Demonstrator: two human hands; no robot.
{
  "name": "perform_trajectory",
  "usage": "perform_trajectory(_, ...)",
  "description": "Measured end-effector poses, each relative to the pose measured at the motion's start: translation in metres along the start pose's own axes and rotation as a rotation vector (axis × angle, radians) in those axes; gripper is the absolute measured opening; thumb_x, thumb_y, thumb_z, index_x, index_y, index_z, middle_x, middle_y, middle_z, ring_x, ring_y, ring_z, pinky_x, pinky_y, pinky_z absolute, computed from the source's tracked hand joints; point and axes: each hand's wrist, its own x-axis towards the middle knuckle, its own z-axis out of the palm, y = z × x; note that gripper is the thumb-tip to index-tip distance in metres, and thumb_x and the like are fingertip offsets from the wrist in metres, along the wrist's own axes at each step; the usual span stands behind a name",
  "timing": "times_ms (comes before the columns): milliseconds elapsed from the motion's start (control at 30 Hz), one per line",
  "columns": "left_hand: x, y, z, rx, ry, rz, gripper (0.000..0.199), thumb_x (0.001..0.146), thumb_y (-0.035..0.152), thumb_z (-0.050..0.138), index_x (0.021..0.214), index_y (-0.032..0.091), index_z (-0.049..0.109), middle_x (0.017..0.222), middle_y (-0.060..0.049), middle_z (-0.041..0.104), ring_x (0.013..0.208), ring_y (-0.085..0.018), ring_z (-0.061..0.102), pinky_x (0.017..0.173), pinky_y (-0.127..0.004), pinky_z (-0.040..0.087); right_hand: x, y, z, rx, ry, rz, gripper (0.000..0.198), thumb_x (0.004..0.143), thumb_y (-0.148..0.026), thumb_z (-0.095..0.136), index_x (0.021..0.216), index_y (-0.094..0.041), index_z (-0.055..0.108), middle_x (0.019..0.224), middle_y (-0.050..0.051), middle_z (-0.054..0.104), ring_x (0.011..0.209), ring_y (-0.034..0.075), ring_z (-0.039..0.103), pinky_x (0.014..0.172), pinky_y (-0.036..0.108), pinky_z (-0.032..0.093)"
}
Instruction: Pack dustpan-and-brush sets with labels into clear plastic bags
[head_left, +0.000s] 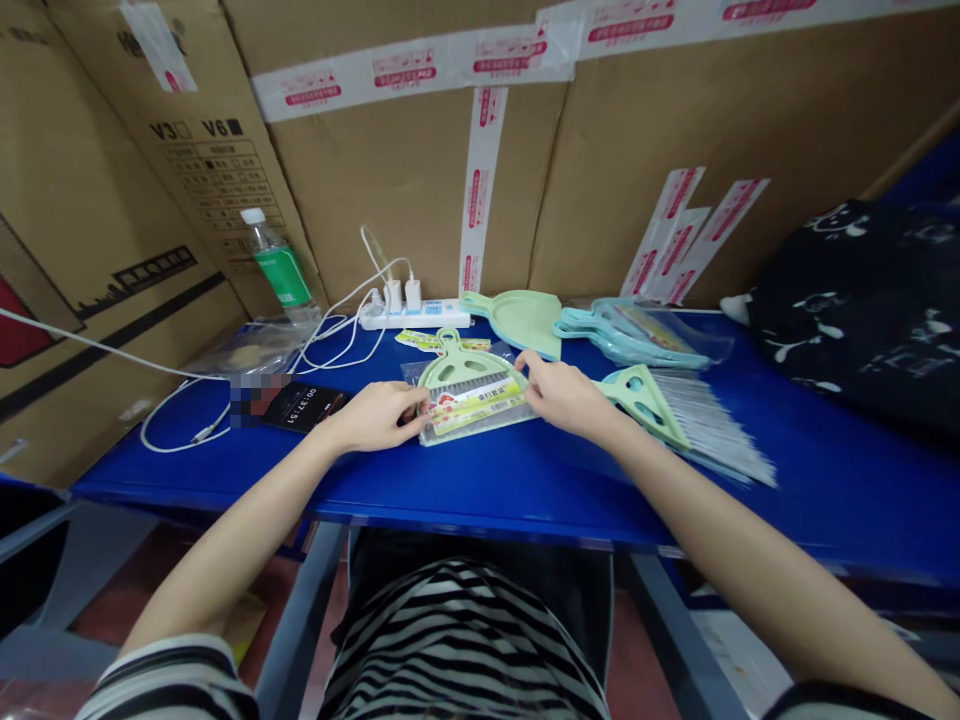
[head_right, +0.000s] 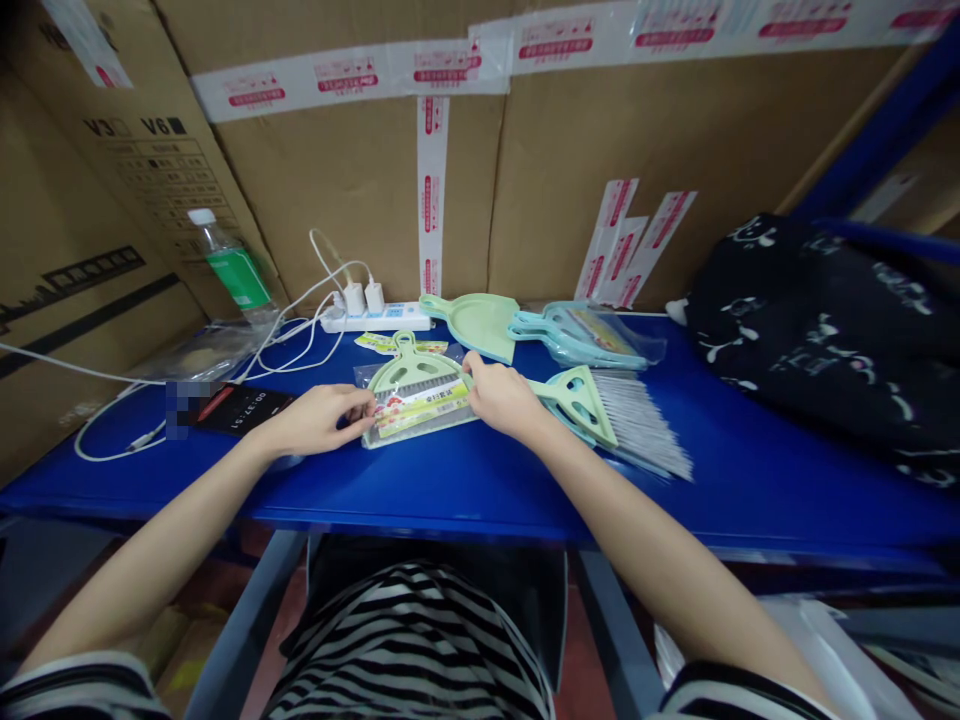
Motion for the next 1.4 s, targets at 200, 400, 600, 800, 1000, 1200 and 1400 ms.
perform_trajectory(200, -0.001, -0.003, 0.001, 0.031, -0.051, 0.174, 0.018, 0.081, 0.011, 0.045, 0.092, 0.020, 0.056, 0.083, -0.003, 0.062, 0.077, -0.016, 0.059, 0.070, -0.024, 0.044, 0.006, 0.006, 0.001, 0.168, 0.122, 0.028, 0.037, 0.087, -0.012, 0.035, 0.121, -0.015, 0.049, 0.093, 0.013, 0.067, 0.077, 0.028, 0.064, 0.067, 0.035, 0.044)
perform_trajectory(400, 0.004, 0.000, 0.016, 0.194, 0.153, 0.431, 0.024, 0.099, 0.023, 0.035, 0.095, 0.020, 0.059, 0.080, -0.002, 0.062, 0.074, -0.014, 0.059, 0.064, -0.023, 0.040, 0.023, 0.025, 0.020, 0.741, 0.247, -0.021, 0.026, 0.086, -0.022, 0.049, 0.112, -0.021, 0.050, 0.088, 0.004, 0.059, 0.055, 0.015, 0.059, 0.053, 0.030, 0.052)
perform_trajectory(600, 0.006, 0.014, 0.026, 0.395, 0.327, 0.558, 0.028, 0.099, 0.016, 0.032, 0.091, 0.019, 0.059, 0.071, 0.000, 0.058, 0.064, -0.012, 0.054, 0.055, -0.025, 0.034, 0.031, 0.018, 0.031, 1.474, 0.138, 0.080, 0.043, 0.079, -0.015, 0.059, 0.117, -0.028, 0.046, 0.095, 0.001, 0.066, 0.081, 0.018, 0.068, 0.073, 0.037, 0.061)
perform_trajectory(800, 0.009, 0.018, 0.034, 0.495, 0.375, 0.541, 0.022, 0.095, 0.011, 0.037, 0.096, 0.020, 0.058, 0.072, 0.001, 0.059, 0.063, -0.013, 0.056, 0.052, -0.026, 0.035, 0.015, -0.010, 0.031, 1.625, -0.261, -0.031, 0.036, 0.073, -0.010, 0.066, 0.106, -0.021, 0.055, 0.103, 0.008, 0.073, 0.096, 0.022, 0.069, 0.084, 0.043, 0.058)
perform_trajectory(1000, 0.011, 0.019, 0.037, 0.528, 0.451, 0.502, 0.021, 0.097, 0.011, 0.037, 0.094, 0.018, 0.057, 0.068, 0.001, 0.059, 0.060, -0.012, 0.057, 0.052, -0.025, 0.036, 0.010, -0.020, 0.038, 1.623, -0.263, -0.044, 0.055, 0.068, -0.009, 0.071, 0.116, -0.023, 0.048, 0.107, 0.007, 0.072, 0.095, 0.022, 0.069, 0.079, 0.041, 0.061)
perform_trajectory(1200, 0.009, 0.016, 0.025, 0.516, 0.536, 0.416, 0.025, 0.098, 0.016, 0.035, 0.088, 0.017, 0.058, 0.066, 0.001, 0.056, 0.057, -0.011, 0.056, 0.053, -0.023, 0.038, 0.016, -0.009, 0.035, 1.646, -0.180, 0.014, 0.039, 0.074, -0.006, 0.063, 0.107, -0.022, 0.052, 0.100, 0.005, 0.074, 0.094, 0.022, 0.070, 0.085, 0.044, 0.059)
perform_trajectory(1400, 0.008, 0.013, 0.024, 0.557, 0.575, 0.415, 0.024, 0.097, 0.015, 0.037, 0.091, 0.018, 0.059, 0.064, 0.001, 0.054, 0.056, -0.011, 0.055, 0.051, -0.023, 0.037, 0.014, -0.009, 0.032, 1.656, -0.156, 0.012, 0.052, 0.079, -0.013, 0.064, 0.126, -0.024, 0.046, 0.100, 0.005, 0.073, 0.087, 0.022, 0.071, 0.078, 0.044, 0.061)
